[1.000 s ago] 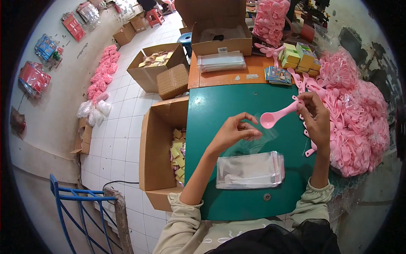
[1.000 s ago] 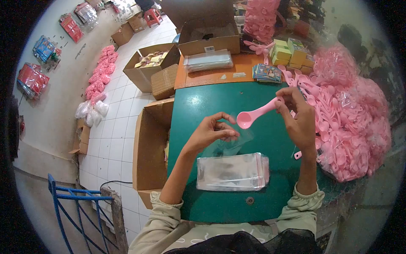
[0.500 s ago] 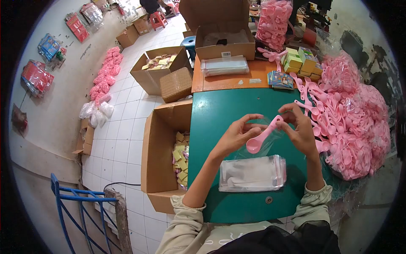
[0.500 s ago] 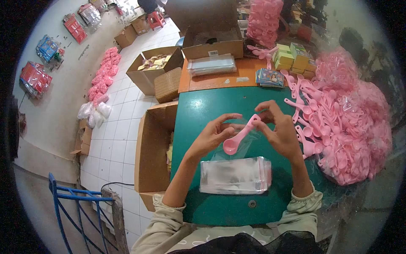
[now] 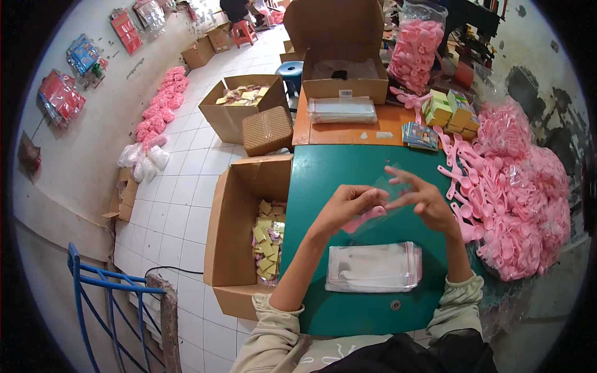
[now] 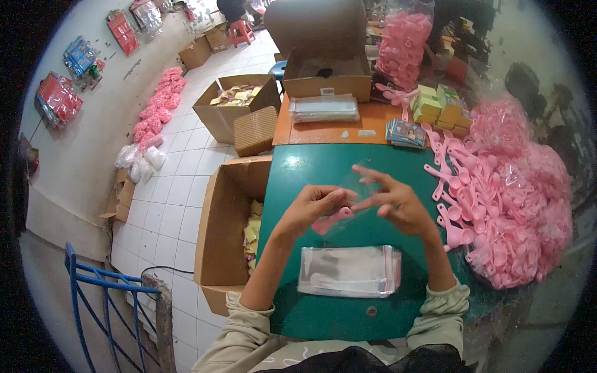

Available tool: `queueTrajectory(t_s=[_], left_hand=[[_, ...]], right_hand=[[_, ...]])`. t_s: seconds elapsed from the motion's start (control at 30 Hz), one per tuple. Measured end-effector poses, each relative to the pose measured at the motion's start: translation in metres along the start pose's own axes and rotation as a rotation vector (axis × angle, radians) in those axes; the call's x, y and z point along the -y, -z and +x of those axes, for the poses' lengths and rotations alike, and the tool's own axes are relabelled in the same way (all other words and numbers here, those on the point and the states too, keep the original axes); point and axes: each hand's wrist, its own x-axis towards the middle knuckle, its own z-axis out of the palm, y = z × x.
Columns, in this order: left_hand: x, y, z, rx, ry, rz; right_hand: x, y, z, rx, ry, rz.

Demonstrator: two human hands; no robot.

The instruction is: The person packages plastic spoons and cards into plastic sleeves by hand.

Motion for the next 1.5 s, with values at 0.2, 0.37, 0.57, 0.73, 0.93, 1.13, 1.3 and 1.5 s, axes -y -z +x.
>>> queueTrajectory(t_s=[0.2,0.37,0.57,0.73,0.93,1.13,1.3,1.5], left_hand=[[-0.020,0.007,-0.006,-0.130,-0.043,0.029],[-0.031,0.013,-0.011,-0.176,-0.047,0.046],[-0.028,0.013,-0.011,-0.150,-0.016,0.029],[-0.023,0.014,-0.009,-0.100,-0.019,0.058],[-0.016,0.009,-0.004,-0.064,-0.031,0.102],[-0.011,0.011,-0.006,-0.049,-0.032,0.145],[-0.018,0.009,-0.007,-0.043,-0.023,0.162],[-0.021,0.007,-0.009,-0.025,-0.025,0.175]], right_hand=[[-0.187,0.121,0.016,-0.790,-0.514,-0.855],[-0.243,0.136,0.006,-0.810,-0.576,-0.801],[-0.193,0.129,0.001,-0.871,-0.514,-0.809],[-0.042,0.062,0.008,-0.588,-0.292,-0.018],[0.032,0.019,-0.006,-0.396,-0.285,-0.068],[0.038,0.016,-0.004,-0.307,-0.354,-0.223],[0.039,0.013,-0.002,-0.482,-0.274,-0.024],[0.044,0.013,-0.003,-0.363,-0.329,-0.201]])
